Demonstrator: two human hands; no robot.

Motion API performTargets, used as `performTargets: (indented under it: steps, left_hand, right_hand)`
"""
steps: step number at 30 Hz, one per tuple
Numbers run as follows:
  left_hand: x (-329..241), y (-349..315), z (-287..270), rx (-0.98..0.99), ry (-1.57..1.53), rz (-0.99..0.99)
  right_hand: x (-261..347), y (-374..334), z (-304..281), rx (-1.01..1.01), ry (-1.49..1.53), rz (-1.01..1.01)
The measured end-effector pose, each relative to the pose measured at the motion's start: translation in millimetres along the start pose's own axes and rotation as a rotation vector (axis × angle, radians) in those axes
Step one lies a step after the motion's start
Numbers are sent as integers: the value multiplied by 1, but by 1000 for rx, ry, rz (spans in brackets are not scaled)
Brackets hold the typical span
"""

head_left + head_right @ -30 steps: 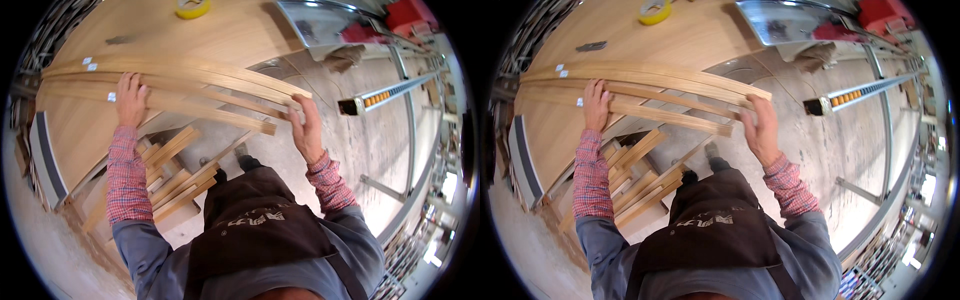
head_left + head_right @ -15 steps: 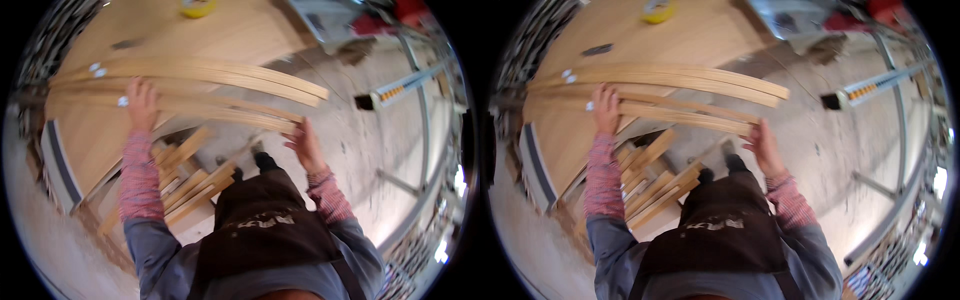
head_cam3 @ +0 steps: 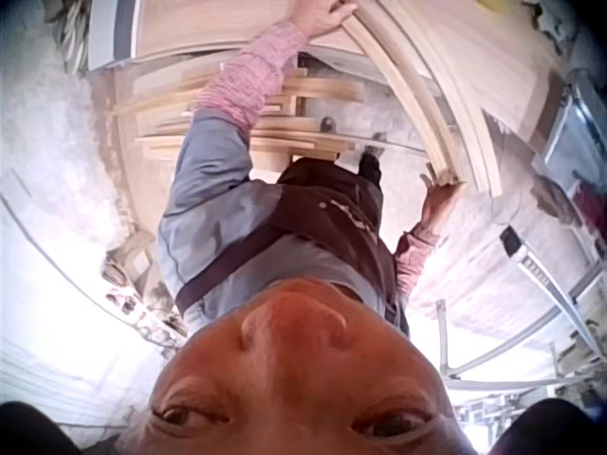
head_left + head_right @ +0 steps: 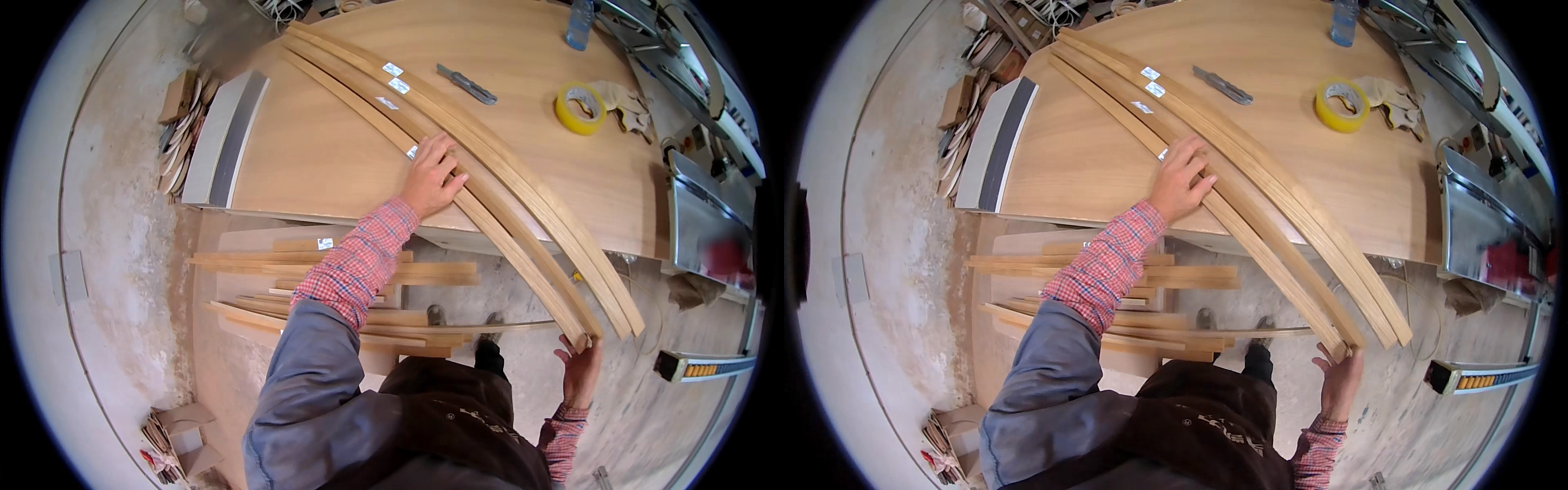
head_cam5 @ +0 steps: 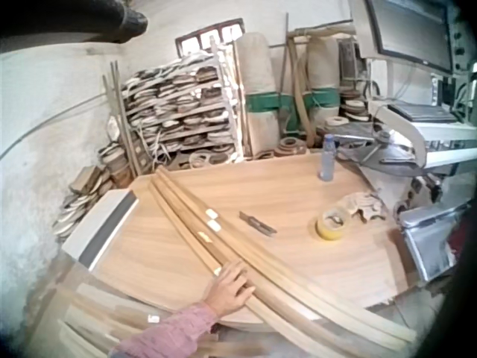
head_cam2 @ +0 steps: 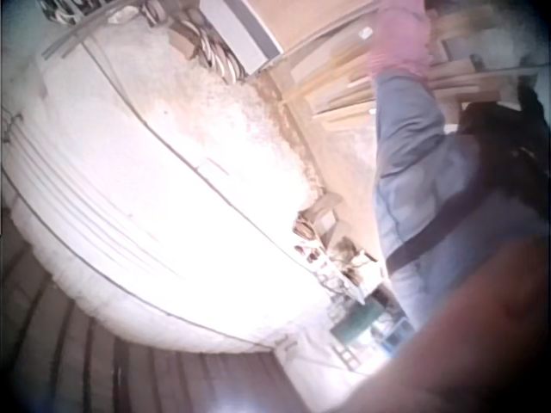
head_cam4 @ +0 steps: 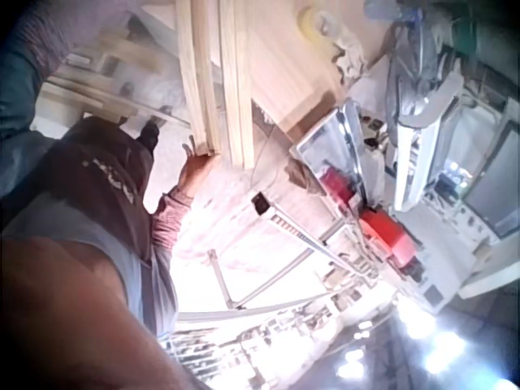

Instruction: The person picks up thin wooden planks from a pile on the floor, inspects them, and places them on a workbench. They then use a roll of yellow tape to secure the stacked planks together.

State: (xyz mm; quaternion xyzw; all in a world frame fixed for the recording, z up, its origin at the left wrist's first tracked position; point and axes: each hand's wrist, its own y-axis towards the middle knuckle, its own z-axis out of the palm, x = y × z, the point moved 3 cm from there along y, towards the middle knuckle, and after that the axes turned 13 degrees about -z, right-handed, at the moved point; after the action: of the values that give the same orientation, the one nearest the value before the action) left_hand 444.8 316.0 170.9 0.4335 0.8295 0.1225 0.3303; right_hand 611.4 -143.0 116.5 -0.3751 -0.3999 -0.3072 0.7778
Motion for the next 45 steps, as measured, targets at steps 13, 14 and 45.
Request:
performTargets:
  steps: [13, 14, 45]
  left_hand:
    - [7, 0, -13, 164, 77, -71]
    - [8, 1, -14, 157, 88, -62]
    - [28, -3, 17, 192, 212, 61]
  right_hand:
    - [2, 20, -7, 6, -162, -151]
    - [2, 20, -6, 12, -161, -153]
    - [-13, -29, 39, -307, -748, -607]
